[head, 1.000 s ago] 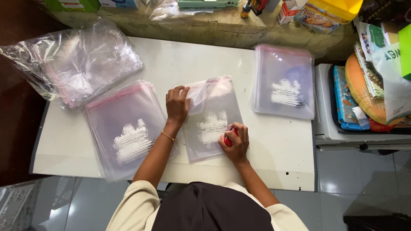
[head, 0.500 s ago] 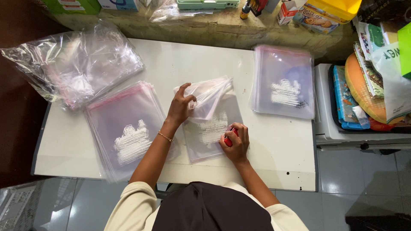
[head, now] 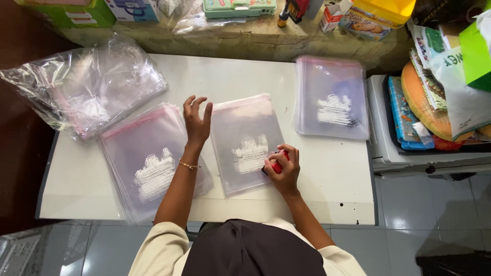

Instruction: The person labels plastic bags by pressing a stamp onto a white rectangular area on the center of each bag.

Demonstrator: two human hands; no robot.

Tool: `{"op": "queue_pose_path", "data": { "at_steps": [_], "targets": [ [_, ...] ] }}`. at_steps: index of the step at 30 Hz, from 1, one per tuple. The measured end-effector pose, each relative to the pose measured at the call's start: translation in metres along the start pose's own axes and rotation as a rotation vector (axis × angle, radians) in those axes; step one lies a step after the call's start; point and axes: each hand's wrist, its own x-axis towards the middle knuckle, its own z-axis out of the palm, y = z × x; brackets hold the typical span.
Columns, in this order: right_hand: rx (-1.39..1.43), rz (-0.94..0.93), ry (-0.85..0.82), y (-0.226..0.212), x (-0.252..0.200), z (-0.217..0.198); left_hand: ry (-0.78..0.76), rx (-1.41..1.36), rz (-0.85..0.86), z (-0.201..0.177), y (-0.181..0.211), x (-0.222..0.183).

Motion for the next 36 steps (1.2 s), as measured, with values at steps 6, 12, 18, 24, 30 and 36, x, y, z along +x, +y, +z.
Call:
{"op": "queue_pose_path", "data": {
  "at_steps": [6,12,18,24,30,36],
  "targets": [
    [0.215,0.089,0.158,0.001,-0.007,-0.008,-0.196,0.586,0.137,0.010,-0.026,-0.014],
    [0.543,0.406,0.361,-0.008,-0.001,-0.026,-0.176,0.662,0.176,0.032,-0.064,-0.033],
    [0.878,0.748,0.621,-0.004,0.002,-0.047,-0.131,-0.052,0.165,0.009,0.008,-0.041],
    [0.925,0.832,0.654,0.004,0.000,-0.052,-0.050,-0.368,-0.034,-0.010,0.052,-0.051],
    [0.863,0.726,0.607,-0.007,0.000,-0.043,0.021,-0.627,-0.131,-0.026,0.065,-0.051],
    [0.563,0.549,0.416,0.001,-0.010,-0.036,0.236,-0.426,-0.174,-0.115,0.047,-0.042]
  ]
}}
